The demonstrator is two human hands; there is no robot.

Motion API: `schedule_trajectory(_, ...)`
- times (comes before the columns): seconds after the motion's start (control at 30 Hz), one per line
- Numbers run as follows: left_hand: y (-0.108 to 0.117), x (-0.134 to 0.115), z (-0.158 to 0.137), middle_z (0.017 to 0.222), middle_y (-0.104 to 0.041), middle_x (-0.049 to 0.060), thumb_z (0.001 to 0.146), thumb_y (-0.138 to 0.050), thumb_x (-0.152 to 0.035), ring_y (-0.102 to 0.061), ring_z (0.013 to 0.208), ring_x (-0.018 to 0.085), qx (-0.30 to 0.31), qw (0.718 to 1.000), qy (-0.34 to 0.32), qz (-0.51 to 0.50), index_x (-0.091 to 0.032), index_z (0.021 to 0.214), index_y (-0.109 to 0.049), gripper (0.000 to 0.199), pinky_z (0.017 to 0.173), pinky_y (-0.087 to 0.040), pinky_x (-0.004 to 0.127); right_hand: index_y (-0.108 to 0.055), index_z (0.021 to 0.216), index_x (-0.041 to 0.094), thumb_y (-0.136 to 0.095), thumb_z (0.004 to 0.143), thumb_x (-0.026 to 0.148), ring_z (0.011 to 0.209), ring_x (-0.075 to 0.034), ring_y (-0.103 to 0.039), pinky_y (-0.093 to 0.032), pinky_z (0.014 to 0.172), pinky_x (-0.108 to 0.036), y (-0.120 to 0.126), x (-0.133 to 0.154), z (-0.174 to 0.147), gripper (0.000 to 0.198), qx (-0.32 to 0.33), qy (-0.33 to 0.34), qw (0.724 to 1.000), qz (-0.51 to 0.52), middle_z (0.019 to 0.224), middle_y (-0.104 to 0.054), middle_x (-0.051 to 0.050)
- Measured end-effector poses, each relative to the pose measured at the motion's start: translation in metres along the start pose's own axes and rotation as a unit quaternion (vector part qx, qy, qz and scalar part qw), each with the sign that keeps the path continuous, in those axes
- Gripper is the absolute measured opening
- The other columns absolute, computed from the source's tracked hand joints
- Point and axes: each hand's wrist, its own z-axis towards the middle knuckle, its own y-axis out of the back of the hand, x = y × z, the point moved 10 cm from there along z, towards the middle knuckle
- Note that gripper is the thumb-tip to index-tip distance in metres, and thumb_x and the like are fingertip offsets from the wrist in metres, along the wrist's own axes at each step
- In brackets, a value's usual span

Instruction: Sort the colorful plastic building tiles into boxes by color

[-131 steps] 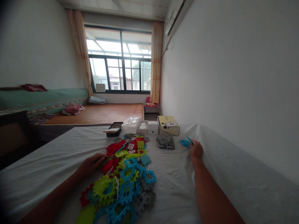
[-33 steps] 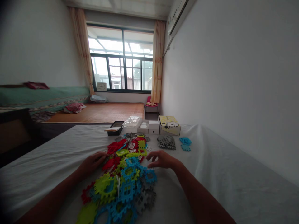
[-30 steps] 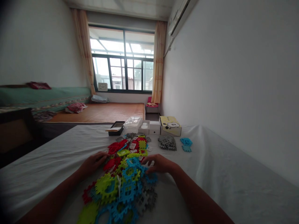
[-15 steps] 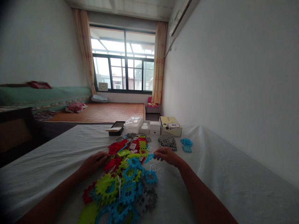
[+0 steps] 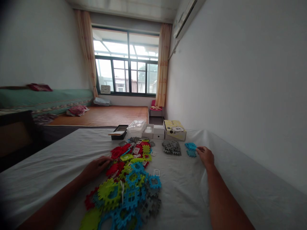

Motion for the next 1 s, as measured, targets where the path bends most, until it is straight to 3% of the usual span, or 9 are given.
schedule_trajectory(0.17,0.000,-0.001,-0.001,0.104,-0.065,0.004,0.088,-0.041,-0.043,-0.060,0.094,0.021,-0.003,1.000,-0.005,0.001,-0.022,0.098,-0.065,0.034,0.083,-0.045,0.029,-0.069,0.084,0.018,-0.064,0.061,0.040,0.079,-0.023,-0.068,-0.050,0.070,-0.031,0.009,-0.018,0.007,0.032,-0.010,-0.009,0.996,-0.088,0.082,-0.073,-0.009)
schedule_trajectory(0.4,0.000,-0.001,-0.002,0.102,-0.065,0.004,0.088,-0.040,-0.042,-0.061,0.091,0.020,-0.003,1.000,-0.010,0.006,-0.023,0.098,-0.066,0.034,0.080,-0.045,0.029,-0.065,0.095,0.015,-0.057,0.068,0.035,0.092,-0.033,-0.065,-0.049,0.075,-0.041,0.041,-0.034,0.003,0.035,-0.080,-0.062,0.971,-0.218,0.096,-0.069,-0.018)
schedule_trajectory(0.57,0.001,-0.006,-0.002,0.101,-0.066,0.003,0.088,-0.040,-0.040,-0.061,0.090,0.020,-0.004,1.000,-0.015,0.000,-0.023,0.097,-0.066,0.033,0.079,-0.046,0.028,-0.067,0.086,0.019,-0.059,0.068,0.040,0.090,-0.032,-0.065,-0.049,0.072,-0.039,0.031,-0.036,-0.002,0.030,-0.031,-0.072,0.961,-0.266,0.093,-0.070,-0.015)
schedule_trajectory(0.7,0.003,-0.007,-0.002,0.101,-0.067,0.003,0.087,-0.041,-0.040,-0.062,0.090,0.020,-0.010,1.000,-0.012,0.002,-0.023,0.096,-0.067,0.032,0.079,-0.046,0.027,-0.068,0.087,0.022,-0.057,0.071,0.039,0.089,-0.027,-0.066,-0.049,0.072,-0.034,0.016,-0.027,-0.004,0.025,0.014,-0.043,0.955,-0.293,0.092,-0.071,-0.010)
schedule_trajectory(0.87,0.003,-0.006,-0.002,0.103,-0.066,0.003,0.086,-0.041,-0.042,-0.061,0.092,0.020,-0.008,1.000,-0.008,0.000,-0.023,0.097,-0.067,0.033,0.081,-0.046,0.028,-0.069,0.090,0.022,-0.053,0.076,0.040,0.089,-0.026,-0.065,-0.048,0.073,-0.034,0.011,-0.010,-0.006,0.027,0.007,-0.017,0.957,-0.291,0.096,-0.070,-0.011)
schedule_trajectory(0.93,0.003,-0.006,-0.002,0.103,-0.066,0.004,0.087,-0.041,-0.042,-0.061,0.093,0.021,-0.006,1.000,-0.009,-0.002,-0.023,0.097,-0.067,0.033,0.082,-0.046,0.028,-0.067,0.097,0.020,-0.048,0.081,0.038,0.088,-0.024,-0.065,-0.047,0.076,-0.033,0.004,0.014,-0.009,0.030,-0.009,0.015,0.960,-0.278,0.102,-0.069,-0.011)
schedule_trajectory(1.0,0.003,-0.006,-0.002,0.102,-0.067,0.004,0.087,-0.041,-0.042,-0.061,0.094,0.021,-0.006,1.000,-0.010,-0.005,-0.022,0.097,-0.067,0.033,0.083,-0.045,0.029,-0.065,0.100,0.020,-0.046,0.083,0.038,0.086,-0.022,-0.064,-0.046,0.078,-0.032,-0.016,0.057,-0.020,0.031,0.005,0.094,0.968,-0.232,0.101,-0.069,-0.010)
